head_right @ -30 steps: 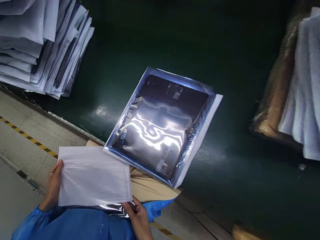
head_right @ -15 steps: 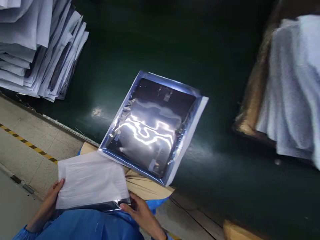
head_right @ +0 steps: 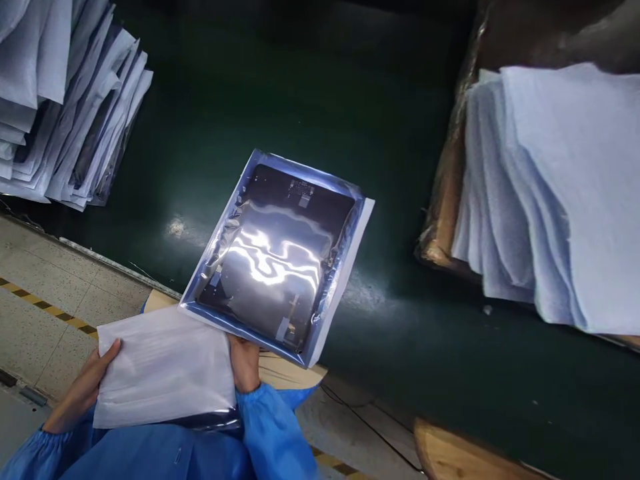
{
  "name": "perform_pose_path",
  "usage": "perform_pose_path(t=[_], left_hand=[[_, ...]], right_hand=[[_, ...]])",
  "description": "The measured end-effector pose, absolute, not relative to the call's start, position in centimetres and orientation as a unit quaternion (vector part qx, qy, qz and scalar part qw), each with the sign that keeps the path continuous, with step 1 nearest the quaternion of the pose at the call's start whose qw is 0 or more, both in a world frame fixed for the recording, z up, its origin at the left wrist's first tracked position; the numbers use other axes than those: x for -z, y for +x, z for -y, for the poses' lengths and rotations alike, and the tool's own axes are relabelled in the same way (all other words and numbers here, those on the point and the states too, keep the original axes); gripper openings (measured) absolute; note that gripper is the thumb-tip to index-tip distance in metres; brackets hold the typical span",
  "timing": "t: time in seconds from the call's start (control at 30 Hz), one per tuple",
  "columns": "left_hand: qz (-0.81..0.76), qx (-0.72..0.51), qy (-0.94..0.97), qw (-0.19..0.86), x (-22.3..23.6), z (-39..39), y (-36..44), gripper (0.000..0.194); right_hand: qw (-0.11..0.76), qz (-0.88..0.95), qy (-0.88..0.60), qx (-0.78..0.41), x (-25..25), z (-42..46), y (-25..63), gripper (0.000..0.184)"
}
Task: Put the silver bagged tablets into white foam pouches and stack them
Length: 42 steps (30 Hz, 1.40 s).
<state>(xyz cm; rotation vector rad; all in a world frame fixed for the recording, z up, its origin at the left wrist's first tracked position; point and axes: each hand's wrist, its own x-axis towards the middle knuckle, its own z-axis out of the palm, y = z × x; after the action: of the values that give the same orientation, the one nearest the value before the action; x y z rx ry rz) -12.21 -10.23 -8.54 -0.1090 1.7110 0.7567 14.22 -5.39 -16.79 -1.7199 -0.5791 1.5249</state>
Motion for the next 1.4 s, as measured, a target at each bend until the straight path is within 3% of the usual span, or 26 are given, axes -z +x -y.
perform_pose_path(t=[0.23,0.33,0.47,0.7,0.8,0.97,1.1,1.23,1.4], left_hand=[[-0.748,-0.282,-0.022,0.601,8.3,10.3,-11.9,0.042],[-0.732,-0.272,-0.044,0.623,7.7,11.0,-11.9,0.049],[-0.698,-0.273,-0.109,0.653,7.1,12.6,-12.3,0.055],[-0.756,-0.321,-0.106,0.561,8.2,11.0,-12.0,0.025],[-0.749,-0.347,-0.101,0.555,8.8,10.5,-11.5,0.022],[-0.766,-0.378,-0.095,0.511,9.1,11.3,-11.2,0.023],[-0.763,-0.328,-0.081,0.55,8.5,13.1,-12.6,0.032],[-0.732,-0.237,0.009,0.639,7.0,15.7,-14.9,0.068],[-0.701,-0.175,0.127,0.68,5.7,17.7,-15.7,0.072]], right_hand=[[0.342,0.151,-0.713,-0.594,13.6,11.1,15.5,0.062],[0.308,0.192,-0.729,-0.581,13.0,13.7,17.0,0.059],[0.277,0.159,-0.668,-0.672,13.5,14.1,18.1,0.054],[0.281,0.136,-0.552,-0.773,13.4,10.6,17.7,0.063],[0.295,0.162,-0.59,-0.734,13.3,10.4,17.4,0.067],[0.295,0.161,-0.615,-0.713,13.4,12.3,16.7,0.059],[0.238,0.183,-0.586,-0.753,12.8,14.1,17.3,0.05],[0.187,0.257,-0.503,-0.804,12.5,13.4,18.2,0.047],[0.2,0.289,-0.48,-0.804,13.5,9.4,16.7,0.066]])
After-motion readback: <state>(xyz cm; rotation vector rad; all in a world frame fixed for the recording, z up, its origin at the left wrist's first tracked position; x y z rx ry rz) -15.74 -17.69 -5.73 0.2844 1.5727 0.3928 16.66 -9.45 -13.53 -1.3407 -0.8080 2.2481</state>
